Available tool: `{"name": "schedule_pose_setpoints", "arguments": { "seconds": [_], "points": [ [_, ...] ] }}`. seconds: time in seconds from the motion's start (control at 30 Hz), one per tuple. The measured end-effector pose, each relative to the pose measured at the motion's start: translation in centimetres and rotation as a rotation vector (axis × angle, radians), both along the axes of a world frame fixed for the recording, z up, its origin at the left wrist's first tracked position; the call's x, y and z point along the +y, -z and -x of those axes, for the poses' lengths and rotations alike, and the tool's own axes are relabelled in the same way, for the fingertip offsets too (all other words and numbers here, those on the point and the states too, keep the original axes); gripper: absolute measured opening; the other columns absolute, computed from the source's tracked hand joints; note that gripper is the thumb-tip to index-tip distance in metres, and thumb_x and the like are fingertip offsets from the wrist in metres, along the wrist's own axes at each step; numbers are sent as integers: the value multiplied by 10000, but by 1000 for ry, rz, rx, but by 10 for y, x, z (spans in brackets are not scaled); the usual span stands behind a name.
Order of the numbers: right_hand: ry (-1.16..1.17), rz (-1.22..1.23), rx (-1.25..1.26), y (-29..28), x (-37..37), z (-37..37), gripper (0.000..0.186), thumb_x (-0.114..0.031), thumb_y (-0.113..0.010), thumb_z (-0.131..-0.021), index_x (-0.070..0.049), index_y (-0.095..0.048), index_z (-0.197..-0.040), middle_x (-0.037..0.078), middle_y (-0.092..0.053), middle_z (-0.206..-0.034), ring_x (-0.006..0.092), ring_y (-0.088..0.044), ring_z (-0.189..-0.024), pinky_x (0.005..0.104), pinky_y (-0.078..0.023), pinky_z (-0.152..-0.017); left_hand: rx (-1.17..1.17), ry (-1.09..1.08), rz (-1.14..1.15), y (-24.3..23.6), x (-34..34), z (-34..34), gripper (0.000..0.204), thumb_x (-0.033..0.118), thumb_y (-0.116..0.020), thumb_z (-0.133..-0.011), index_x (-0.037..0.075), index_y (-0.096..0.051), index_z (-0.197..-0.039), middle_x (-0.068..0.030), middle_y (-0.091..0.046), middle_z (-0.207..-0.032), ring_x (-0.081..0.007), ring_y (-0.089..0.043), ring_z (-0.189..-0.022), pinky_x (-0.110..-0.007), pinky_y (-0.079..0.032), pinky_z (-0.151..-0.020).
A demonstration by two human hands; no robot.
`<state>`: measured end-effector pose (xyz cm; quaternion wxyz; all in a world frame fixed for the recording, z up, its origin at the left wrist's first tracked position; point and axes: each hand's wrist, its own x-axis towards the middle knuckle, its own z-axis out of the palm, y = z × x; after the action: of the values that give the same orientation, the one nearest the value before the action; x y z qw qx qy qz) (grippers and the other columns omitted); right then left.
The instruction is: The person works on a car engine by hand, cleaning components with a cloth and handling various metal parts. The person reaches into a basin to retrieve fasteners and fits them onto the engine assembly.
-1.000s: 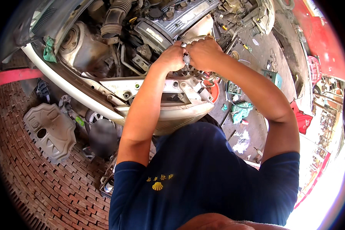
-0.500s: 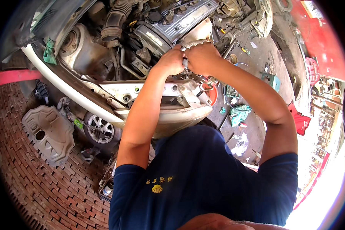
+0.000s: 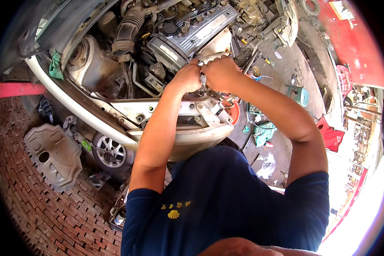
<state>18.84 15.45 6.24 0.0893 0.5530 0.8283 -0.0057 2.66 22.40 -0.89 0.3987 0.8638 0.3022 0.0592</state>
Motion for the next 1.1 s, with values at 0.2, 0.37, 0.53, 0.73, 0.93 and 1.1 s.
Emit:
{"name": "schedule_pose_setpoints", "arguments": {
  "seconds": [0.2,0.37,0.53,0.73,0.93,1.1],
  "points": [
    [123,121,-33,1,1,6,264,-305,-633,-904,-89,-770,-840,136,-766,-840,344,-751,-778,500,-579,-738,36,7,10,4,2,0,342,75,-701,-808,4,-736,-1141,-261,-593,-1276,-436,-626,-1175,-474,-519,-1003],
    [179,310,-45,-3,8,5,284,-315,-624,-905,-76,-766,-847,153,-755,-797,367,-747,-780,520,-582,-719,-54,25,-36,8,1,1,315,78,-710,-813,1,-727,-1118,-247,-594,-1217,-436,-632,-1145,-478,-527,-989],
    [155,136,34,-2,1,3,313,-298,-591,-921,-95,-767,-759,161,-762,-815,374,-741,-739,519,-581,-667,50,-11,34,-5,-1,-1,323,55,-696,-827,35,-748,-1145,-209,-600,-1260,-396,-629,-1195,-458,-523,-1012],
    [188,244,4,-17,4,15,215,-247,-644,-854,-96,-772,-770,149,-756,-784,369,-753,-750,495,-591,-662,81,-21,33,-2,0,-1,332,41,-699,-830,53,-763,-1156,-188,-596,-1305,-379,-620,-1242,-448,-518,-1040],
    [187,299,-76,-7,4,14,206,-250,-666,-834,-85,-773,-772,159,-755,-787,363,-760,-787,496,-595,-683,52,-15,43,-9,-1,2,348,31,-702,-815,53,-765,-1157,-194,-589,-1348,-382,-617,-1244,-449,-516,-1043],
    [227,287,-30,-15,0,15,239,-259,-646,-839,-66,-782,-803,167,-763,-813,370,-758,-795,504,-591,-674,11,-45,0,-5,-4,1,360,24,-699,-804,57,-770,-1156,-194,-588,-1360,-377,-614,-1254,-438,-511,-1057]
  ]
}}
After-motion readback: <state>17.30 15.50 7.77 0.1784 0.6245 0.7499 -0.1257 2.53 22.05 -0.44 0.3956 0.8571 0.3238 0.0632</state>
